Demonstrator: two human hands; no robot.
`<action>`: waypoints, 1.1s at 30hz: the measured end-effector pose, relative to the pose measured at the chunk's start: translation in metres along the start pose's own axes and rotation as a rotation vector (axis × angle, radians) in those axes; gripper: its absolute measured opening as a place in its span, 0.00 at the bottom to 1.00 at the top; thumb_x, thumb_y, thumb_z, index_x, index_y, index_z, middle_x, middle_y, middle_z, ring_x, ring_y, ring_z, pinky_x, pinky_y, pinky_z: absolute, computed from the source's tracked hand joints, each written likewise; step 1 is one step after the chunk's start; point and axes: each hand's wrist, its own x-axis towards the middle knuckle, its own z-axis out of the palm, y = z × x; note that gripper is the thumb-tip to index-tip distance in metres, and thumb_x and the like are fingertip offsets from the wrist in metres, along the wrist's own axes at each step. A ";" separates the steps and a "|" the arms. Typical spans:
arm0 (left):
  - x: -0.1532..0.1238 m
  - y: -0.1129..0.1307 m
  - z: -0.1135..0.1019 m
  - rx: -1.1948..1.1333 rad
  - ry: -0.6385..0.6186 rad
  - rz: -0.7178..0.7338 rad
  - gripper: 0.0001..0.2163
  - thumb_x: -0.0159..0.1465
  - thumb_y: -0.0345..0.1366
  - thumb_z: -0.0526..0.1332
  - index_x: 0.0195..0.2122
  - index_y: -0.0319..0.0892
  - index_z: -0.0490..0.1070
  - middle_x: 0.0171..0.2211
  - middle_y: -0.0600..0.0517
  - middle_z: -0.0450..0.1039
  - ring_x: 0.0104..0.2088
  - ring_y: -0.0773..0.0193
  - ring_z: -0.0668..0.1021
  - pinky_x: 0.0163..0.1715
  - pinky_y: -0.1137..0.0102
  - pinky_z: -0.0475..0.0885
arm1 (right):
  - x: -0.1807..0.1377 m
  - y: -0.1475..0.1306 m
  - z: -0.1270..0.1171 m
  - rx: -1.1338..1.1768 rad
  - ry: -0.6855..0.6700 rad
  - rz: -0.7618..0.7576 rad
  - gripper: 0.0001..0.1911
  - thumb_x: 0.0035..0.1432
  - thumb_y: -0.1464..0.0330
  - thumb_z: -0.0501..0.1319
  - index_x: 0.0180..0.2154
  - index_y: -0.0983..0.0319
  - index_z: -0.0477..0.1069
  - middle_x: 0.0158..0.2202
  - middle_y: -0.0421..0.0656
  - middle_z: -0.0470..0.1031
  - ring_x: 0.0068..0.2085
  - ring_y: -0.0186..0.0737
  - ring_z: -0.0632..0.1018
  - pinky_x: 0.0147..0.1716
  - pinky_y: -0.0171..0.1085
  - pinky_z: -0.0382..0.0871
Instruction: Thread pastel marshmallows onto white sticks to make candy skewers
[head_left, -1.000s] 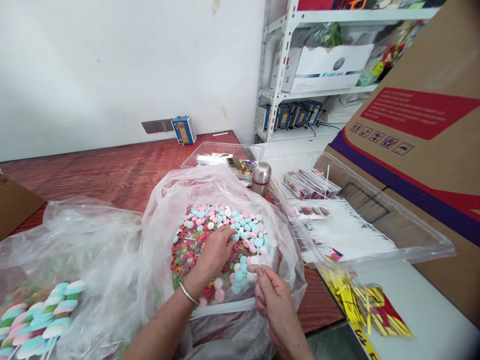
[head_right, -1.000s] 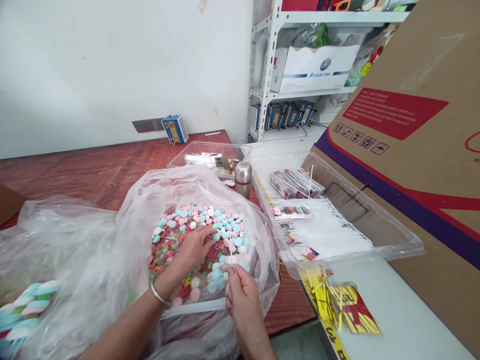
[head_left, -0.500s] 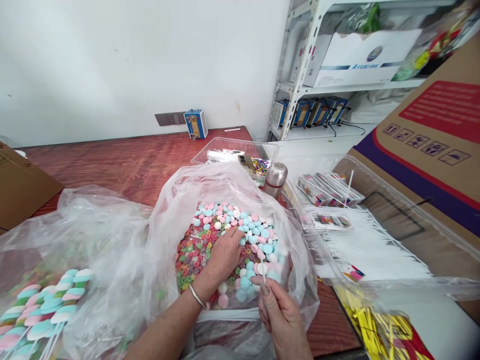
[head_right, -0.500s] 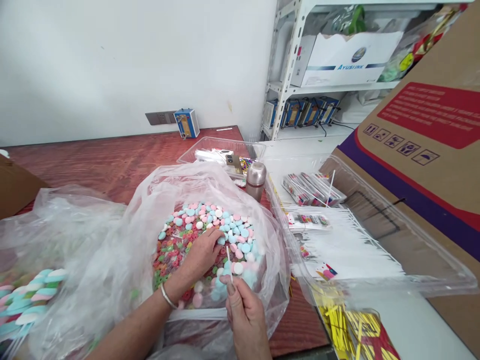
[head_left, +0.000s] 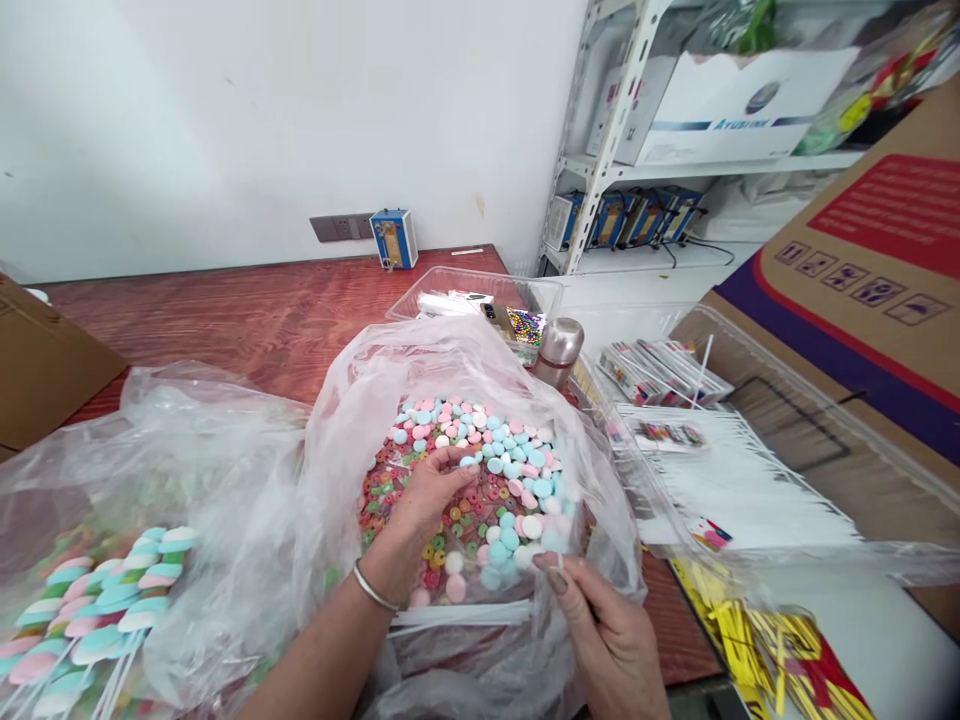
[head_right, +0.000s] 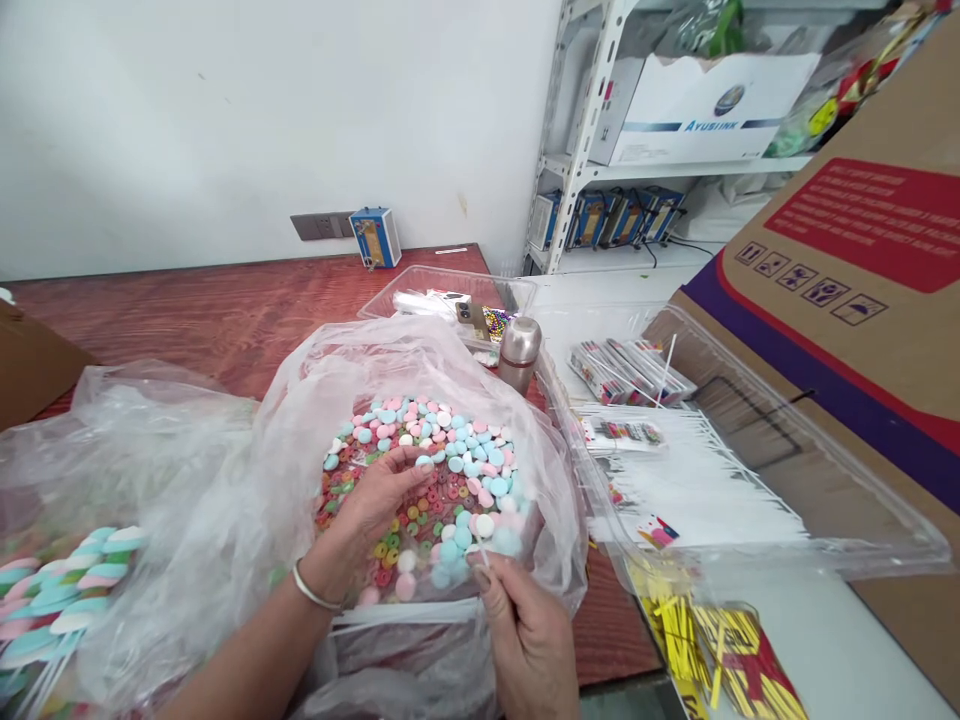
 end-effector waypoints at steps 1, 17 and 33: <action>0.000 0.000 -0.002 -0.062 -0.010 -0.023 0.16 0.51 0.34 0.73 0.39 0.39 0.74 0.34 0.50 0.78 0.32 0.66 0.79 0.36 0.72 0.75 | -0.001 0.000 -0.003 -0.028 -0.005 0.004 0.14 0.65 0.60 0.58 0.43 0.57 0.80 0.36 0.43 0.82 0.40 0.42 0.82 0.39 0.31 0.76; 0.017 0.000 0.013 0.657 -0.197 0.253 0.07 0.58 0.34 0.63 0.36 0.41 0.77 0.26 0.54 0.74 0.26 0.65 0.75 0.28 0.73 0.69 | -0.004 -0.007 -0.026 0.181 -0.357 0.198 0.28 0.67 0.58 0.54 0.67 0.50 0.58 0.67 0.46 0.62 0.61 0.48 0.71 0.61 0.49 0.64; 0.020 -0.009 0.034 1.051 -0.353 0.458 0.17 0.60 0.27 0.60 0.50 0.44 0.76 0.39 0.50 0.79 0.38 0.61 0.78 0.40 0.68 0.71 | 0.000 0.010 -0.012 0.334 -0.043 0.259 0.15 0.65 0.59 0.60 0.51 0.55 0.74 0.42 0.44 0.82 0.37 0.39 0.83 0.41 0.37 0.78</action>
